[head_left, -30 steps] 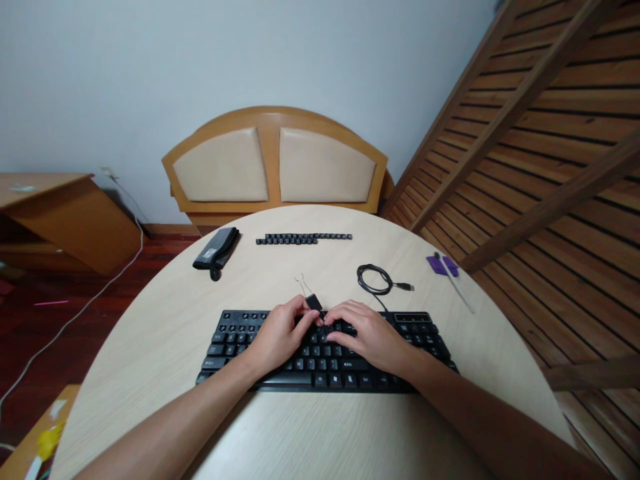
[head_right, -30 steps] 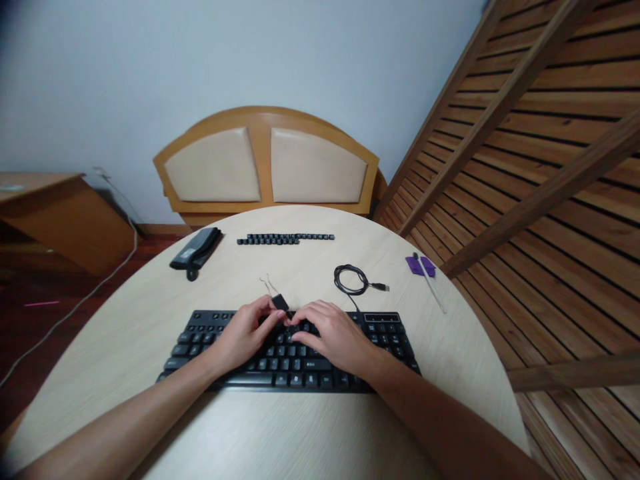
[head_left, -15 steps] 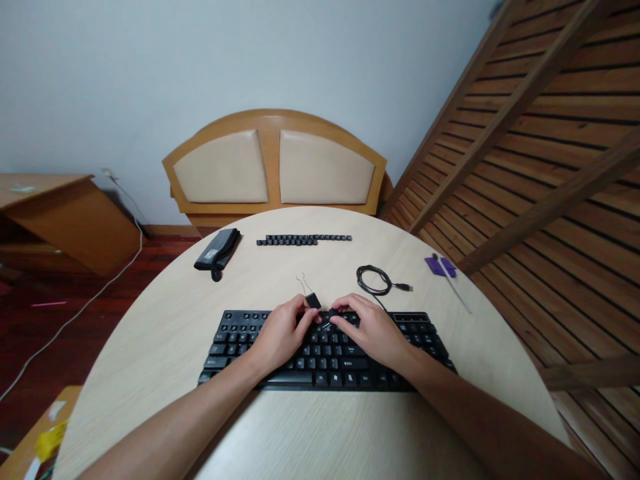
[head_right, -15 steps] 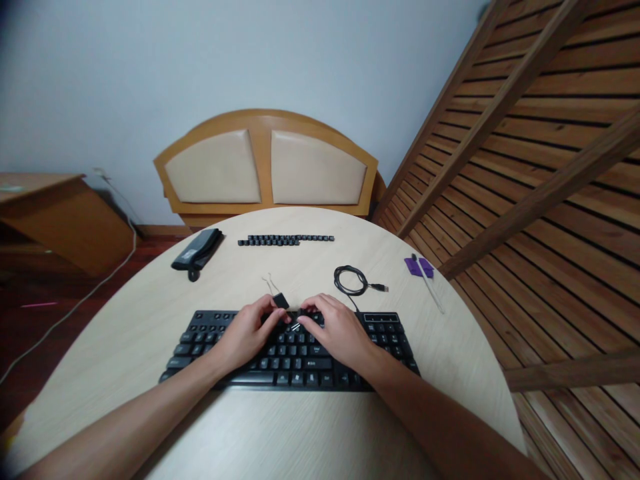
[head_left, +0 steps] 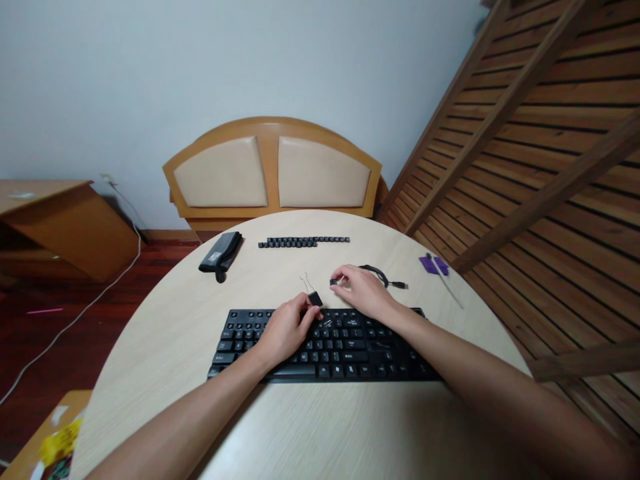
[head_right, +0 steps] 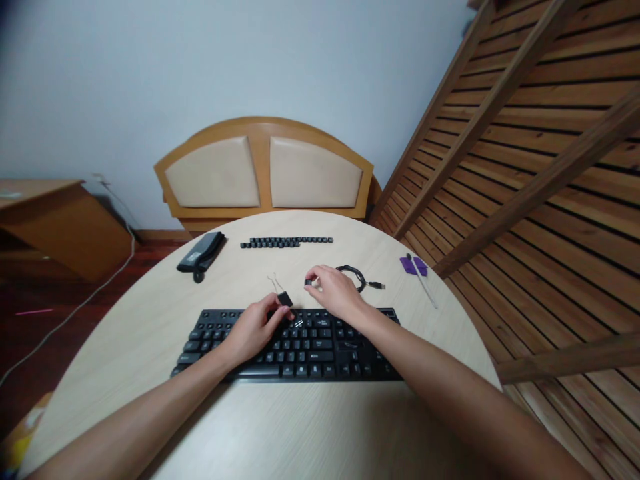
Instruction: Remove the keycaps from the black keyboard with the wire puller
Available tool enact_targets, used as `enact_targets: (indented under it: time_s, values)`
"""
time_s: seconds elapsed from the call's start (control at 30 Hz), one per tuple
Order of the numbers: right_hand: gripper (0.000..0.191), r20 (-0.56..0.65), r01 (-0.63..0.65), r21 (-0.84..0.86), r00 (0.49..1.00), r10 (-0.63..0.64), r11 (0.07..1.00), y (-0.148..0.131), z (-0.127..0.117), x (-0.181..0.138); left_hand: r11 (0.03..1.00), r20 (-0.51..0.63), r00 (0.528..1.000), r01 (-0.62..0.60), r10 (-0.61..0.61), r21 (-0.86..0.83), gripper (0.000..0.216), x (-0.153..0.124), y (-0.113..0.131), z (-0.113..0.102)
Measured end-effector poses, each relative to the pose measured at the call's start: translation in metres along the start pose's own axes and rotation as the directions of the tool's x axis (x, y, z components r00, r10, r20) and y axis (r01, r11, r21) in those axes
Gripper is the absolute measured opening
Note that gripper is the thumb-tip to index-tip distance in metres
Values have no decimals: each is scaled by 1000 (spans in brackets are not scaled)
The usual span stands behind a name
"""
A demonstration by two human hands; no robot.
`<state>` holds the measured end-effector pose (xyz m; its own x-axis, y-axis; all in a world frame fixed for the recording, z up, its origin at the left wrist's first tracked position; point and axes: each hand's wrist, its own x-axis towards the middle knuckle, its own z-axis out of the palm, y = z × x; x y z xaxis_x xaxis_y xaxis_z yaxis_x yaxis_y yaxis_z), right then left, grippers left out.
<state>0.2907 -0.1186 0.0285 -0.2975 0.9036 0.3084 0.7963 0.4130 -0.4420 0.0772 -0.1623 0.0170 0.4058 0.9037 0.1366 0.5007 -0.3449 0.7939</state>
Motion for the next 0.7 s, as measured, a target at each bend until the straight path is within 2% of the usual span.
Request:
enact_targets:
  time_s: [0.13, 0.37, 0.5, 0.7]
  values:
    - [15, -9, -22, -239, 1000, 20, 971, 11, -2, 45, 1000, 2, 1000, 4, -4, 1, 21, 0, 1, -1]
    - [13, -44, -115, -292, 993, 107, 949, 29, 18, 105, 1000, 2, 1000, 11, -11, 9, 23, 0, 1, 0]
    - [14, -66, -164, -277, 986, 151, 947, 36, 34, 116, 1000, 11, 1000, 17, -17, 5, 22, 0, 1, 0]
    - [20, -119, -213, -216, 974, 191, 953, 49, 49, 110, 1000, 5, 1000, 24, -24, 11, 21, 0, 2, 0]
